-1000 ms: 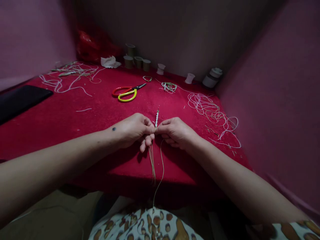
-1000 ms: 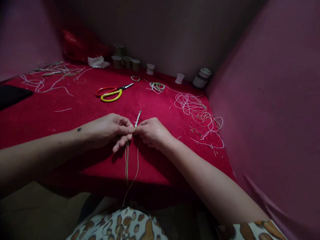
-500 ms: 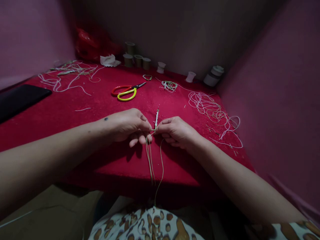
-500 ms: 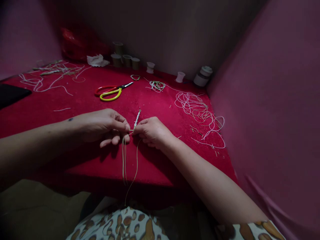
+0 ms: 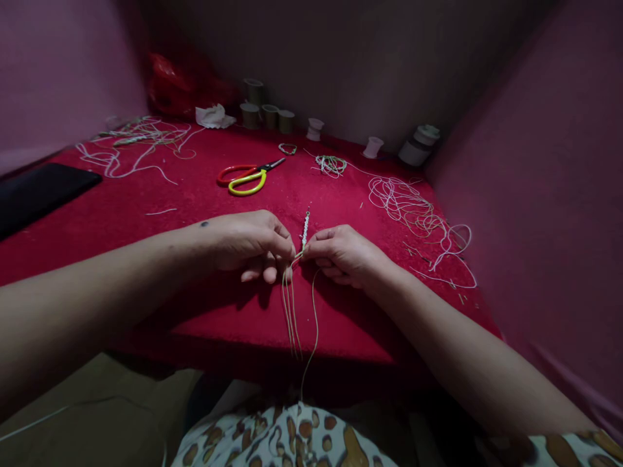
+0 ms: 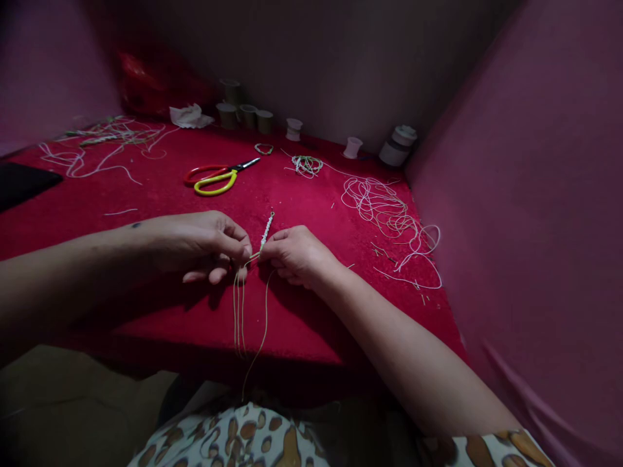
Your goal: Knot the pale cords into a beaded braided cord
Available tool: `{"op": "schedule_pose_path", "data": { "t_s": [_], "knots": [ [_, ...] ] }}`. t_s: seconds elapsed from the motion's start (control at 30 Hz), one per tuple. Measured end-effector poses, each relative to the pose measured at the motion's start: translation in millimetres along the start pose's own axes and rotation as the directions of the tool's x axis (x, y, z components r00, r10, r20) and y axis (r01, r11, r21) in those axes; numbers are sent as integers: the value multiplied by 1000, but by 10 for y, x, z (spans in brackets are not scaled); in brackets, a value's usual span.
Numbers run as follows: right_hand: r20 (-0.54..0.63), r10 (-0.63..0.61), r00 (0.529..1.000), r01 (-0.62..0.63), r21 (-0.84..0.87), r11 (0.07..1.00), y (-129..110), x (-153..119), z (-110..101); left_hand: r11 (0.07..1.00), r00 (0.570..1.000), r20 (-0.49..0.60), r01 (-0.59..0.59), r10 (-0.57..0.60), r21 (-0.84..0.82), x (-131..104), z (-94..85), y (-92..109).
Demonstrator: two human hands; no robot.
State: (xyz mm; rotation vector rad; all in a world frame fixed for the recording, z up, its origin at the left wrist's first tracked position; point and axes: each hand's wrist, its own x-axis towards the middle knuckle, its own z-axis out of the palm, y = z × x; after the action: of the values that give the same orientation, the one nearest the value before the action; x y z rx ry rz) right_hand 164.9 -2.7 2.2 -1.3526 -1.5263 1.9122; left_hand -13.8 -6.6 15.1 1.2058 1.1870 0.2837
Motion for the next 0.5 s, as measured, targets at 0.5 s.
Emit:
{"op": "schedule_pose_path", "data": {
  "t_s": [0.5],
  "knots": [
    [25, -24, 999, 24, -2, 1000, 27, 32, -23, 999, 999, -41, 6, -7, -34, 75, 52, -36]
  ]
}}
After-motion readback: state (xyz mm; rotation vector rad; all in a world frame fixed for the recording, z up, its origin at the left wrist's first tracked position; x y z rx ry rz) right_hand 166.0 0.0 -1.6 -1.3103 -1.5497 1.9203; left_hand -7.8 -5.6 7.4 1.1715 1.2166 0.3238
